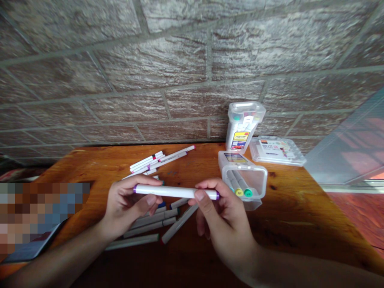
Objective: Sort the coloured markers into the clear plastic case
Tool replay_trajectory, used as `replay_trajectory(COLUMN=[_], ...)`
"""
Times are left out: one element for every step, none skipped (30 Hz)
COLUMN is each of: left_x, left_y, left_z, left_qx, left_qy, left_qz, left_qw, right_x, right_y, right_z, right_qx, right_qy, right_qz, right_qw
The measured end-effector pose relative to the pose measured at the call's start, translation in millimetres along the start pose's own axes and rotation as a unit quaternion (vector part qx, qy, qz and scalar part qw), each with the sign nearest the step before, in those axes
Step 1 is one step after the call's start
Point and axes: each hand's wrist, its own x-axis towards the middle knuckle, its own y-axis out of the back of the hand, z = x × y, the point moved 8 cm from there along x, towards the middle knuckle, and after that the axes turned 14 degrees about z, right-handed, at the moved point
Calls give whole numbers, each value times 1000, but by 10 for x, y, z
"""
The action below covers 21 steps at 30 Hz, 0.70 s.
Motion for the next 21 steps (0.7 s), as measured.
replay_trajectory(left_x=[4,9,13,17,20,23,24,24,24,22,20,18,15,13,11,9,8,7,6,7,7], left_y=[-5,-12,-19,-27,-33,-37,-39,-38,-35,-30,-24,-17,-9,0,6,11,16,18,22,26,31], left_z=[13,25,37,49,59,67,73,77,78,74,66,52,35,16,-5,-24,-40,-53,-64,-73,-82], left_qx=[-1,-1,1,2,3,5,6,7,9,12,14,16,17,16,14,12,9,7,5,4,4], left_qy=[-4,-9,-14,-19,-23,-26,-28,-30,-31,-30,-27,-23,-17,-10,-3,3,9,13,17,19,21], left_qz=[1,0,0,-1,-1,-2,-1,0,1,2,4,6,8,10,11,12,12,12,13,15,17], left_qw=[1000,1000,1000,1000,1000,1000,1000,1000,999,999,1000,1000,1000,1000,1000,1000,1000,1000,1000,1000,1000], right_x=[-1,-2,-4,-6,-8,-10,-11,-13,-15,-17,-18,-20,-21,-23,-24,-26,-27,-29,-31,-34,-37], right_y=[0,0,-1,-3,-4,-5,-5,-3,-3,-3,-1,2,3,3,4,5,5,7,10,12,12], right_z=[2,3,2,2,1,1,2,4,6,7,7,6,5,4,3,2,2,1,-1,-2,-3], right_qx=[0,1,4,5,6,5,3,1,-1,-2,-3,-3,-5,-6,-8,-9,-11,-11,-12,-14,-17], right_qy=[0,1,2,3,5,6,7,7,7,8,9,12,15,18,22,24,26,28,29,29,30], right_qz=[0,1,0,0,-1,-2,-2,-3,-4,-6,-7,-7,-8,-9,-9,-10,-10,-10,-9,-9,-11], right_qw=[1000,1000,1000,1000,1000,1000,1000,1000,1000,1000,1000,1000,1000,1000,1000,1000,1000,1000,999,999,999])
